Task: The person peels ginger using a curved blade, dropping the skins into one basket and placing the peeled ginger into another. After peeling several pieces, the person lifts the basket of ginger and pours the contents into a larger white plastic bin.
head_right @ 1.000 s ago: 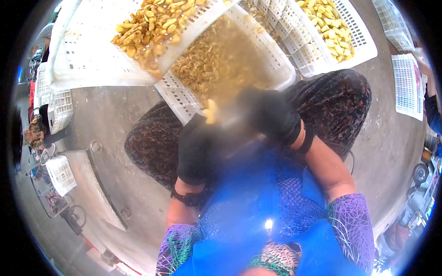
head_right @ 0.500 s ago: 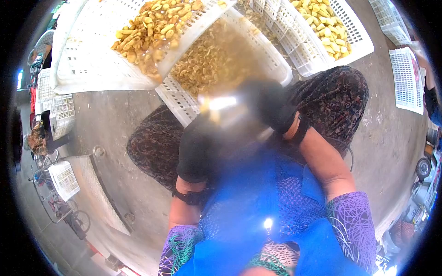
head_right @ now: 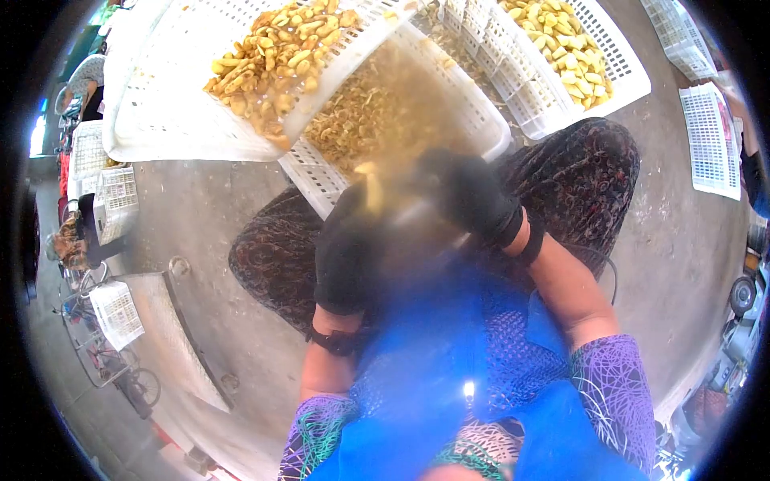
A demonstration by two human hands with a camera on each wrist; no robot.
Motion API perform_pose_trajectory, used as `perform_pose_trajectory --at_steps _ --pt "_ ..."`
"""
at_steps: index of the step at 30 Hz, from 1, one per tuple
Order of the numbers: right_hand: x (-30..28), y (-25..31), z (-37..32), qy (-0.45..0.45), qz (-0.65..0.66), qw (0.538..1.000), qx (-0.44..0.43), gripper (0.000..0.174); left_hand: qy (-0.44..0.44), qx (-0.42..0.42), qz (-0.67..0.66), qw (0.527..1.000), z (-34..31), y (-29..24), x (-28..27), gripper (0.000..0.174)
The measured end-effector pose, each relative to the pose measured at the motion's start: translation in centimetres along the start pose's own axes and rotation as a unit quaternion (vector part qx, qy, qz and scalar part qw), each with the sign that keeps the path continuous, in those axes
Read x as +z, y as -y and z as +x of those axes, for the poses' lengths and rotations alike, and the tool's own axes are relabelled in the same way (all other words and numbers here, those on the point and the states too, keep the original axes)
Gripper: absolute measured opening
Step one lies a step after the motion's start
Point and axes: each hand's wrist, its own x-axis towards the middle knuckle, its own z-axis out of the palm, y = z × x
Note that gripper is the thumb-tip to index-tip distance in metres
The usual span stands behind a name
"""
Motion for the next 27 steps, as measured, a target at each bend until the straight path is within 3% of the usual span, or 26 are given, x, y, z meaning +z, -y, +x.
perform_pose_trajectory --at_steps 4,6,13,17,19,20,22,24,25,27 --pt "-0.8 2.1 0.5 0.021 0.004 0.998 -0.051 0.019 -0.002 0.013 0.027 1.000 0.6 -0.3 -0.1 0.028" --pt "-0.8 1.7 0.2 0.051 -0.096 0.989 -0.102 0.017 0.007 0.022 0.050 0.998 0.4 0.0 0.0 0.029" --pt "-0.7 1.7 -0.2 0.066 -0.149 0.985 -0.051 0.013 0.012 0.067 0.114 0.991 -0.4 0.1 0.0 0.031" --pt "-0.6 1.6 -0.2 0.055 -0.183 0.979 -0.069 0.013 0.013 0.058 0.059 0.996 -0.2 0.0 0.1 0.026" --pt "-0.6 1.7 -0.1 0.052 -0.186 0.979 -0.072 0.013 0.115 -0.096 -0.040 0.988 0.0 -0.4 0.0 0.024" --pt "-0.7 1.6 0.0 0.028 -0.157 0.982 -0.098 0.013 0.117 -0.096 -0.040 0.988 -0.1 -0.4 0.1 0.024" --pt "-0.6 1.3 0.2 0.003 -0.128 0.984 -0.122 0.012 0.056 0.003 0.077 0.995 -0.3 -0.2 0.1 0.023" --pt "-0.2 0.6 0.4 -0.048 -0.183 0.969 -0.159 0.010 0.080 -0.006 0.096 0.992 -0.4 -0.5 -0.1 0.024" --pt "-0.2 0.0 0.5 -0.049 -0.183 0.969 -0.159 0.010 0.101 -0.016 0.115 0.988 -0.4 -0.6 -0.2 0.025" --pt "-0.4 -1.7 0.7 0.028 -0.272 0.961 -0.046 0.013 0.081 -0.008 0.105 0.991 -0.7 0.3 0.4 0.022"
